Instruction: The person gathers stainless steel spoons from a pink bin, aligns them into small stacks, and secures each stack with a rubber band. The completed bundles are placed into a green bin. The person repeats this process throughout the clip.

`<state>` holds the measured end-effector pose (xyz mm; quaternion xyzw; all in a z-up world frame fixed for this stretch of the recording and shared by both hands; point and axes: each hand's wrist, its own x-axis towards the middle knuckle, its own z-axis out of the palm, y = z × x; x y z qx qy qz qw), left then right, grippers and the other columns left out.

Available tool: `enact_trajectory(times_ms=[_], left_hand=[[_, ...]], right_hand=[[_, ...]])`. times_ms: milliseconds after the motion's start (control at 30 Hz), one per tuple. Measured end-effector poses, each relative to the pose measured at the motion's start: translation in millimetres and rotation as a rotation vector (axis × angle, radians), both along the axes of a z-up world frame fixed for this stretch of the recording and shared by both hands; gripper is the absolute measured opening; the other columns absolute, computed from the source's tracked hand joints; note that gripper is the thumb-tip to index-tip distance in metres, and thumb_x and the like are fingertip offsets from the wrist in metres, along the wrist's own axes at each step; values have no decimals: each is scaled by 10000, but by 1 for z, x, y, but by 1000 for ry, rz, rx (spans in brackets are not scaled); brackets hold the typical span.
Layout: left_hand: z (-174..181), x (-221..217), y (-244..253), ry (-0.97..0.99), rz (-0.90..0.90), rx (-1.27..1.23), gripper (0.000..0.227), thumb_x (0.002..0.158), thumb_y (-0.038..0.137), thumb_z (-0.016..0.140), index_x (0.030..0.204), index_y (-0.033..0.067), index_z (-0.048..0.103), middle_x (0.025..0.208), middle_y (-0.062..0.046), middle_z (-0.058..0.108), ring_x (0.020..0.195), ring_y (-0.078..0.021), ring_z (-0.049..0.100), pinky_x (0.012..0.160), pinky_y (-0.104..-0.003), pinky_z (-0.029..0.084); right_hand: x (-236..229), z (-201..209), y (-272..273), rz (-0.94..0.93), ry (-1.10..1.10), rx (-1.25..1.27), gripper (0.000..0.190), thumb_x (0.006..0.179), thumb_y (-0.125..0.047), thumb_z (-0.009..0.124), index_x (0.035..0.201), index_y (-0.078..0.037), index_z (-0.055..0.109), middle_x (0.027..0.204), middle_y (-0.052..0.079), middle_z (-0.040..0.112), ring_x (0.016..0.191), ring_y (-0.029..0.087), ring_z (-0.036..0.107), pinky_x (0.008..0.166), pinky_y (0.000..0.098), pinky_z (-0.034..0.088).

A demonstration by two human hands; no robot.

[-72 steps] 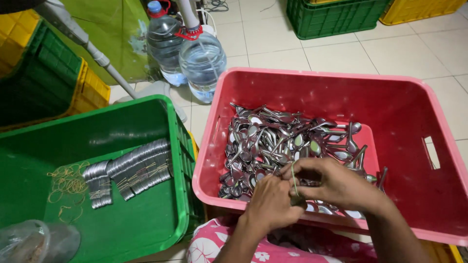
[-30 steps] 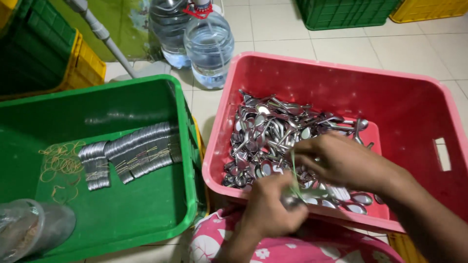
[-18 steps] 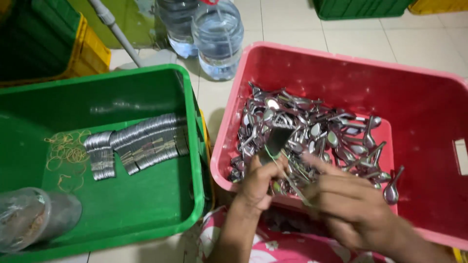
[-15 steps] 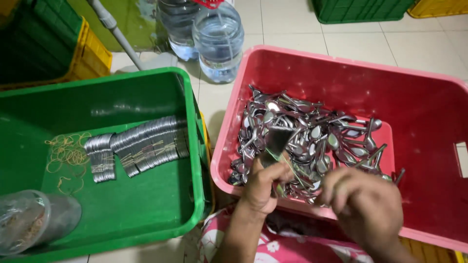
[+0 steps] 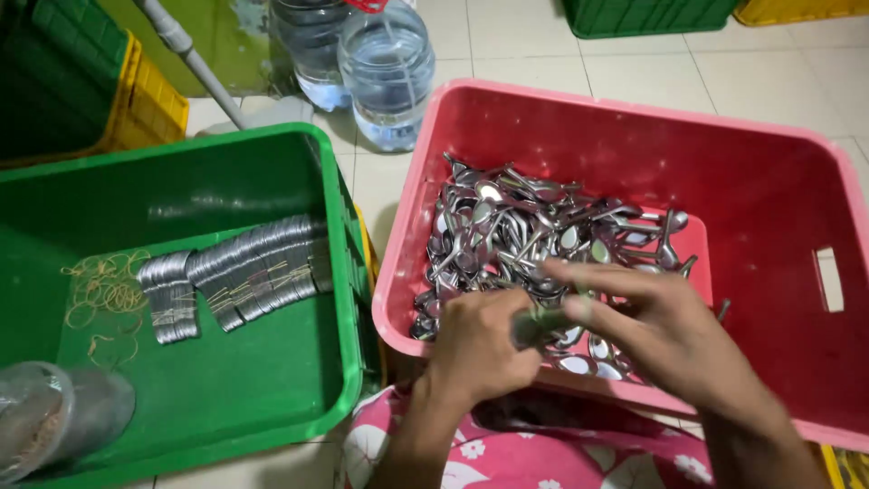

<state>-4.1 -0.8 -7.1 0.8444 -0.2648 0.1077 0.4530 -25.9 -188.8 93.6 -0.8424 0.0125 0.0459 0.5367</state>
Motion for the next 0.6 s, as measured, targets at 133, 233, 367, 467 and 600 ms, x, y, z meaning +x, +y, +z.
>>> enact_trajectory(times_ms=[133,233,367,467,600], left_hand=[[-5,-8,-2,69,-162,-112,164,740,54,666,695,119,522,522,26,474,377,-164,411,401,-329,359],[-6,-12,8,247,-216,-453,109,712,24,627,757,102,564,571,50,465,431,-129,380,397,-291,286],[-79,-10,22,665,114,-811,315,851,63,694,1103,-21,525,965,-92,659,763,-159,617,748,-277,528],[-33,1,20,829,-144,-1284,122,799,-63,541,821,23,623,645,16,515,544,-61,359,512,-212,262],[-33,0,9,906,-144,-1362,181,821,-26,524,656,39,560,611,-32,547,551,-110,456,1129,-435,472]], right_hand=[[29,-10,-26,151,107,-76,348,905,-219,679,1138,-56,879,525,76,650,407,113,348,338,287,294],[25,-6,-14,188,219,-384,328,891,-194,681,1182,-226,831,563,39,742,396,94,402,354,252,336],[-8,-19,-6,455,-411,-1015,286,795,-329,734,1079,-300,713,926,-88,689,899,191,605,843,418,476],[-14,-18,0,674,-830,-969,321,775,-409,727,1030,-215,718,1359,42,568,1444,328,358,1098,599,281],[-4,-3,17,822,-858,-649,433,707,-245,744,1110,-89,722,1342,73,635,1344,317,511,1101,545,368]])
